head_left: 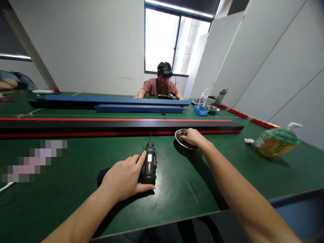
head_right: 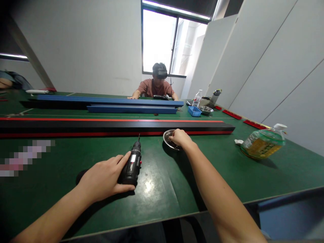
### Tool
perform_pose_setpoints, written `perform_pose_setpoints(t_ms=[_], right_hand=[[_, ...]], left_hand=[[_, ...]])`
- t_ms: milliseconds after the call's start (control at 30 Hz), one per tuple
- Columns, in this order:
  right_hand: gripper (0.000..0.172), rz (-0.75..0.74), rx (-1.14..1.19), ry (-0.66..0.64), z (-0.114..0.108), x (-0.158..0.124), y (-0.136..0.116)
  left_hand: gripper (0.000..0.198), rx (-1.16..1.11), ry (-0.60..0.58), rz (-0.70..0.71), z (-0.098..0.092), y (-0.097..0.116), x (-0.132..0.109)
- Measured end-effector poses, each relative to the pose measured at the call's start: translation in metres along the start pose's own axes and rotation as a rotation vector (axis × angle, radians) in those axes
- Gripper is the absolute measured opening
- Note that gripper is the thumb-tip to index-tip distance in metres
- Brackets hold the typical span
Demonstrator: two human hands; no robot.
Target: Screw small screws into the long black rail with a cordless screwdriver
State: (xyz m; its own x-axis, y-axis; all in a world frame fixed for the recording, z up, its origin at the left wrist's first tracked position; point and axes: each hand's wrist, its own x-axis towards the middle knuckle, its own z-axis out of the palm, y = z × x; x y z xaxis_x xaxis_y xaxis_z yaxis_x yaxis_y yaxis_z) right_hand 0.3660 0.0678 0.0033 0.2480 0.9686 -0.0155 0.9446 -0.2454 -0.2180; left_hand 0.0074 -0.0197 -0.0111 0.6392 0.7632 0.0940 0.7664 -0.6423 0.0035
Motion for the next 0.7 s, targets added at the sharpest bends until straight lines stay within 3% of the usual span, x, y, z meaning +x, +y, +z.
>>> perform_pose_setpoints(t_ms=[167, 333, 533, 700], right_hand=[[0.02, -0.023, 0.089, 0.116, -0.002, 0.0, -0.01], [0.012, -0.208, 0.33, 0.263, 0.003, -0.005, -0.051], [0.024, -0.302, 0.531, 0.278, 0.04, 0.0, -0.115], [0.026, -0.162, 0.677, 0.311, 0.08, 0.018, -0.128]], left_hand=[[0.106, 0.007, -0.001, 0.002, 0.0, 0.0, 0.001], [0.106, 0.01, -0.008, -0.002, -0.001, 0.0, 0.001], [0.107, 0.0, -0.017, -0.008, 0.0, -0.001, 0.0], [0.109, -0.01, -0.024, 0.014, -0.003, 0.001, -0.001]])
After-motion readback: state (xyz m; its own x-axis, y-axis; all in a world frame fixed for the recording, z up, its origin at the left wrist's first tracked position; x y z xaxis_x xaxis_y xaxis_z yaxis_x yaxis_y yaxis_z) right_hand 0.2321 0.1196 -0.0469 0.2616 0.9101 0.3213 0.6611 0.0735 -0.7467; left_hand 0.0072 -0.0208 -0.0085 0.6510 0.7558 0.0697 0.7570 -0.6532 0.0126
